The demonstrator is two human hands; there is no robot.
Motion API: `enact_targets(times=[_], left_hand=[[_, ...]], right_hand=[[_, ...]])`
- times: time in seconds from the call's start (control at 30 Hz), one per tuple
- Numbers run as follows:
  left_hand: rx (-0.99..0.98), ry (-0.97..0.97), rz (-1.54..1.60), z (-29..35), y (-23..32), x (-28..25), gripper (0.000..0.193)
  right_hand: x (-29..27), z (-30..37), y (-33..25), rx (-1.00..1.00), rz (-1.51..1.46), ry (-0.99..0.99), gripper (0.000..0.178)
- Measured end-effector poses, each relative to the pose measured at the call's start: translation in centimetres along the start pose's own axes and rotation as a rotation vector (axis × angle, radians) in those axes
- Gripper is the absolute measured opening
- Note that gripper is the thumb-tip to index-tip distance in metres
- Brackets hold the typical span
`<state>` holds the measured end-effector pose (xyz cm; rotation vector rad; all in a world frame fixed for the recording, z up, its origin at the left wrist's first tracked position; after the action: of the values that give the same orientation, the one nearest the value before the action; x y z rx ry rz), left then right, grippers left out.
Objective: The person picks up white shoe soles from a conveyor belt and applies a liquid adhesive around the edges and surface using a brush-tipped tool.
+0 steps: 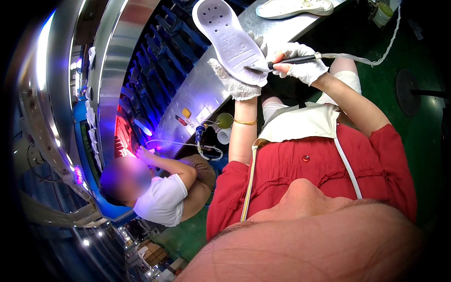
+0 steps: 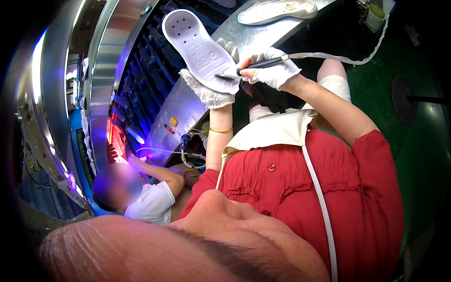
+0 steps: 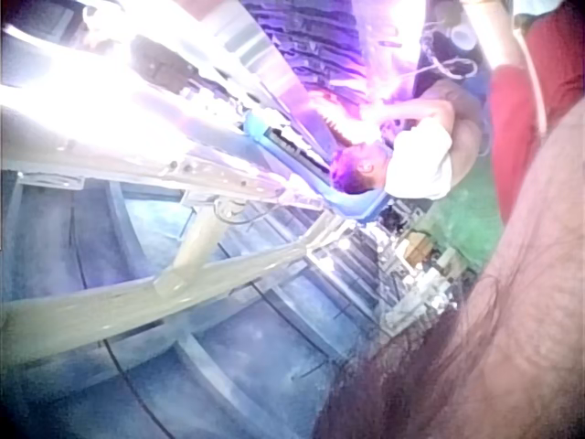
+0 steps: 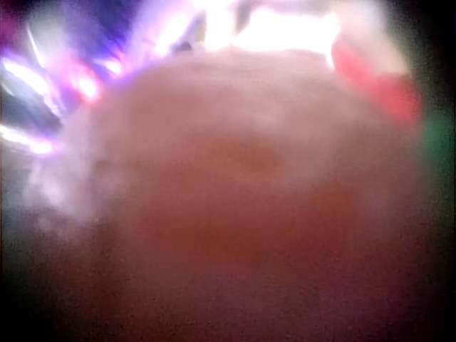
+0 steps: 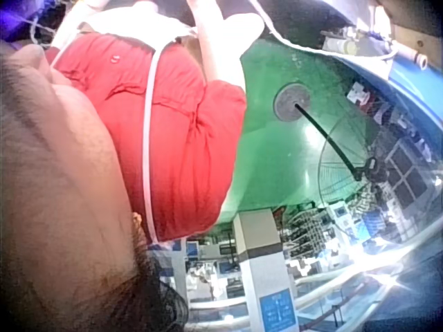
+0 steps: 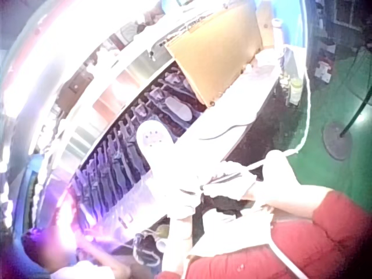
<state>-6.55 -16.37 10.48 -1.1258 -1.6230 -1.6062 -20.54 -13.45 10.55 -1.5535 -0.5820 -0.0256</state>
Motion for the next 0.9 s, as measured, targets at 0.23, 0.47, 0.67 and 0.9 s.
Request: enact_targets(times=[0.23, 0.47, 0.67, 0.9], left_hand=[[-0.082, 0.07, -0.081, -0.1, 0.3, -1.2, 0.07], [-0.102, 0.051, -0.029, -1.0, 0.9, -0.9, 0.067], [-0.133, -0.006, -0.105, -1.4, 1.3, 0.3, 0.068], [-0.224, 0.025, 0.003, -1.5, 0.7, 1.1, 0.073]], right_hand=[[0.9, -0.5, 0.6, 0.186, 0.074, -0.105, 0.009], [2.2, 0.8, -1.3, -0.278, 0.301, -0.223, 0.011], [1.5, 0.3, -2.0, -0.094, 0.157, -0.238, 0.012], [4.2, 1.0, -5.9, -0.698, 0.623, -0.359, 0.018]])
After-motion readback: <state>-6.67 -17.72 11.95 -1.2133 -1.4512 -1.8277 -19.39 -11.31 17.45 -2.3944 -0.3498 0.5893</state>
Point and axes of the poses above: each hand's wrist, its own z-axis away from the middle knuckle, its own x-axis out of the palm, y = z × x, the point moved 8 cm from there along -z, towards the middle knuckle, and after that the axes turned 3 degrees about z, right-handed, at the moved point
